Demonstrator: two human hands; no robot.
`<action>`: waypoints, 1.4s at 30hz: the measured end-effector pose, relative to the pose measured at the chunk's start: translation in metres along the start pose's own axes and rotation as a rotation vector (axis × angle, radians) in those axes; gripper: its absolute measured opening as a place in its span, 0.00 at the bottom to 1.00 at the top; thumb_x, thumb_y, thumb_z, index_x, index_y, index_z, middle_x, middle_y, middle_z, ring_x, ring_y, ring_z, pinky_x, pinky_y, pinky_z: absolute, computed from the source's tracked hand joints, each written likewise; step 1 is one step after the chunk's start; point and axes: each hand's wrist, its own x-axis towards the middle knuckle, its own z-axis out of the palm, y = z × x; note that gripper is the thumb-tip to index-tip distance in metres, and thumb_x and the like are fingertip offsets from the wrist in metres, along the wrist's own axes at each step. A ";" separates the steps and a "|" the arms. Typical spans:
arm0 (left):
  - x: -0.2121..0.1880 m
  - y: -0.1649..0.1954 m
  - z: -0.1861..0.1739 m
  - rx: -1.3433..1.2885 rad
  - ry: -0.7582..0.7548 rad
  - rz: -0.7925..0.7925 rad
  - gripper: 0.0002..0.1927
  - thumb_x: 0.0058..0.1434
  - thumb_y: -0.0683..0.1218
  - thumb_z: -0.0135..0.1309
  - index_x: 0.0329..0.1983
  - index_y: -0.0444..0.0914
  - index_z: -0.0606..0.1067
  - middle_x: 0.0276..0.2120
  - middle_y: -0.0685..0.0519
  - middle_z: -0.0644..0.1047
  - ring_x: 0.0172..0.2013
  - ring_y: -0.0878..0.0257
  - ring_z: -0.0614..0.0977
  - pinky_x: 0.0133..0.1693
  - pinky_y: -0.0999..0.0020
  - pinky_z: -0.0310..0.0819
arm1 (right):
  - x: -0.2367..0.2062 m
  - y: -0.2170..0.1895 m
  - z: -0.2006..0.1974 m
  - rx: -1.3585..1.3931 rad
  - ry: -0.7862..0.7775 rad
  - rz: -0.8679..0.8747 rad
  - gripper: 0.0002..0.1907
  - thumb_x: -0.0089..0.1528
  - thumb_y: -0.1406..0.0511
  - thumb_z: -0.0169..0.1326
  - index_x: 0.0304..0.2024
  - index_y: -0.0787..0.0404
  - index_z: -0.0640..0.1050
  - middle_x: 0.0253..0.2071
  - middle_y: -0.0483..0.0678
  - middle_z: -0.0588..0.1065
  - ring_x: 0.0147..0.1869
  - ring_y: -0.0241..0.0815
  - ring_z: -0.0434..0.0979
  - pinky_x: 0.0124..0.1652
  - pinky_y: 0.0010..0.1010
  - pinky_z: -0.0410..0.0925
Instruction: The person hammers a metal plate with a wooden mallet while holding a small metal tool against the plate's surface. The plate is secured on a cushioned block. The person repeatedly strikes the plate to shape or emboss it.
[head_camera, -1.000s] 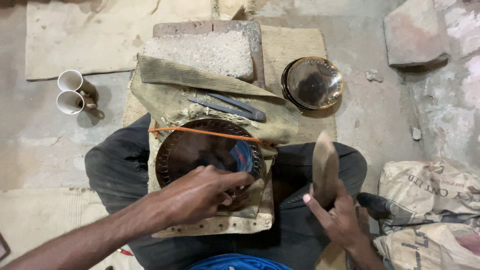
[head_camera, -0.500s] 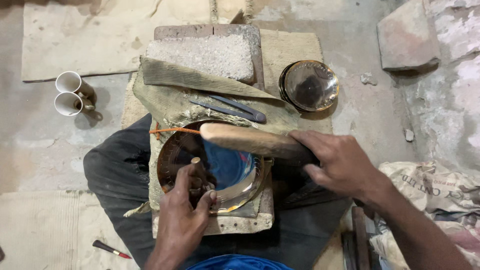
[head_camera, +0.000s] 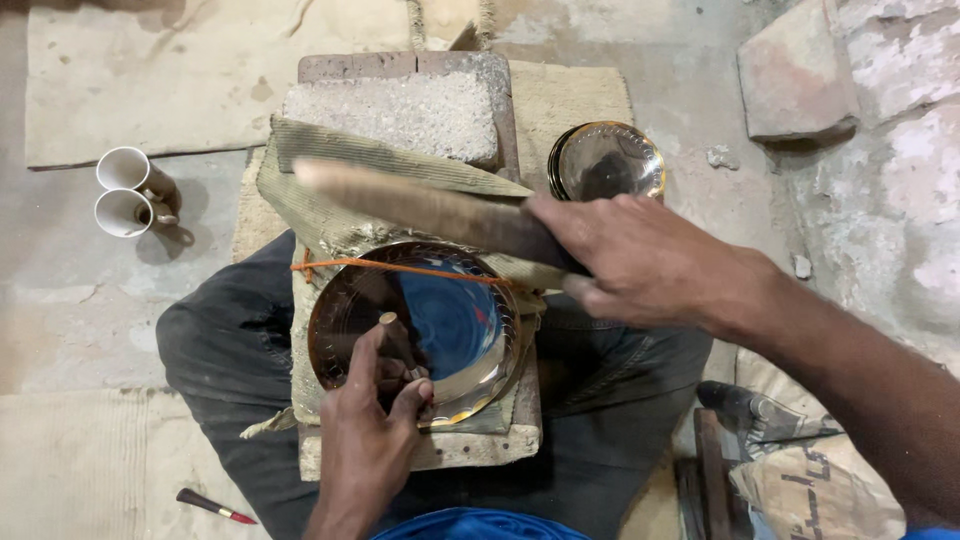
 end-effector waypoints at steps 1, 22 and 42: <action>0.003 0.001 -0.001 0.026 -0.029 -0.005 0.36 0.55 0.40 0.63 0.69 0.43 0.66 0.31 0.45 0.86 0.30 0.58 0.90 0.33 0.61 0.84 | -0.003 0.004 0.004 -0.088 -0.026 0.038 0.33 0.59 0.65 0.54 0.68 0.55 0.63 0.43 0.46 0.78 0.36 0.43 0.81 0.45 0.44 0.77; 0.042 0.025 -0.012 0.246 -0.652 0.635 0.29 0.53 0.35 0.58 0.60 0.42 0.72 0.33 0.44 0.85 0.33 0.52 0.89 0.36 0.55 0.82 | -0.113 0.001 0.217 0.736 0.357 0.466 0.29 0.57 0.60 0.64 0.60 0.58 0.73 0.37 0.53 0.83 0.33 0.45 0.85 0.32 0.35 0.77; 0.046 0.033 -0.015 0.354 -0.721 0.613 0.31 0.55 0.35 0.56 0.63 0.47 0.71 0.30 0.44 0.83 0.31 0.49 0.87 0.33 0.51 0.77 | -0.092 0.014 0.217 0.957 0.547 0.567 0.25 0.58 0.61 0.62 0.54 0.63 0.71 0.38 0.55 0.83 0.30 0.50 0.81 0.28 0.35 0.74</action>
